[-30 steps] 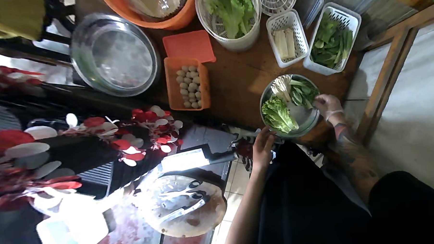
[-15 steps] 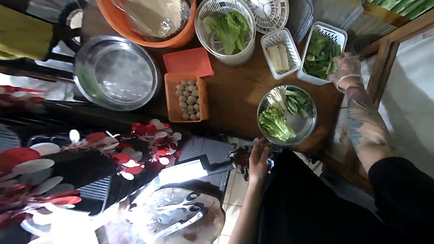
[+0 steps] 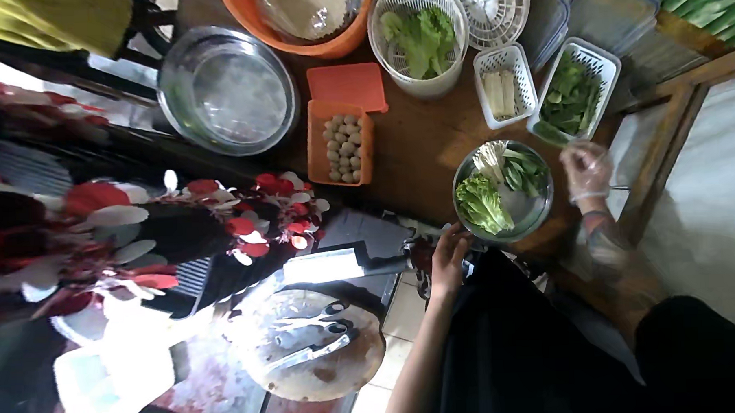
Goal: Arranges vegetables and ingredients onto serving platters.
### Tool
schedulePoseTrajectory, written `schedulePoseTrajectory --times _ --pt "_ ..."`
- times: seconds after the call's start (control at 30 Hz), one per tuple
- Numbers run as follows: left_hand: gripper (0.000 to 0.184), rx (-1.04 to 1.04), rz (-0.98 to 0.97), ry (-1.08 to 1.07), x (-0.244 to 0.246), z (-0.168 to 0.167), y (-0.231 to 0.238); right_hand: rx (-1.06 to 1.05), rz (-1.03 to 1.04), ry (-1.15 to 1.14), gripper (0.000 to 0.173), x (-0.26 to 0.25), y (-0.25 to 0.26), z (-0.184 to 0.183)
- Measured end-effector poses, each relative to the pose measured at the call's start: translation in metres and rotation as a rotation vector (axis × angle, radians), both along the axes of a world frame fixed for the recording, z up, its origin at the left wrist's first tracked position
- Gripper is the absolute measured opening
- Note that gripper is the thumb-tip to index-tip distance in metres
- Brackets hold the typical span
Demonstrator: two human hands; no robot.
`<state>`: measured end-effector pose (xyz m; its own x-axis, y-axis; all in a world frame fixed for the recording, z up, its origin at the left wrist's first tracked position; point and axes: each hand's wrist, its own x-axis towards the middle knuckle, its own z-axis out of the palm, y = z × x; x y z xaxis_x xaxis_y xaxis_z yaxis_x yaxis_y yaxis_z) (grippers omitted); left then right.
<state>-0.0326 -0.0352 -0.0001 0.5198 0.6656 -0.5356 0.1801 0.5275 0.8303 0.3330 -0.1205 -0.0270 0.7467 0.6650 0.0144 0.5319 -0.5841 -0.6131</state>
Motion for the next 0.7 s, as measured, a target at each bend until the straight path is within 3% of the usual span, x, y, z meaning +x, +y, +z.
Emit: schedulePoseTrajectory --times 0.17,0.33,0.53,0.7 --pt "0.045 0.024 0.024 -0.041 -0.018 0.004 -0.001 -0.199 0.17 -0.029 0.033 -0.049 -0.045 -0.062" --pt "0.045 0.052 0.103 -0.077 -0.053 0.015 -0.01 -0.364 0.236 -0.004 0.038 -0.06 -0.033 -0.039" --pt "0.045 0.126 0.184 -0.119 -0.125 0.029 -0.031 -0.041 0.096 0.065 0.045 -0.118 -0.002 0.025" --pt "0.044 0.166 0.277 -0.168 -0.207 0.041 -0.062 0.334 0.377 0.213 0.037 -0.244 0.058 0.072"
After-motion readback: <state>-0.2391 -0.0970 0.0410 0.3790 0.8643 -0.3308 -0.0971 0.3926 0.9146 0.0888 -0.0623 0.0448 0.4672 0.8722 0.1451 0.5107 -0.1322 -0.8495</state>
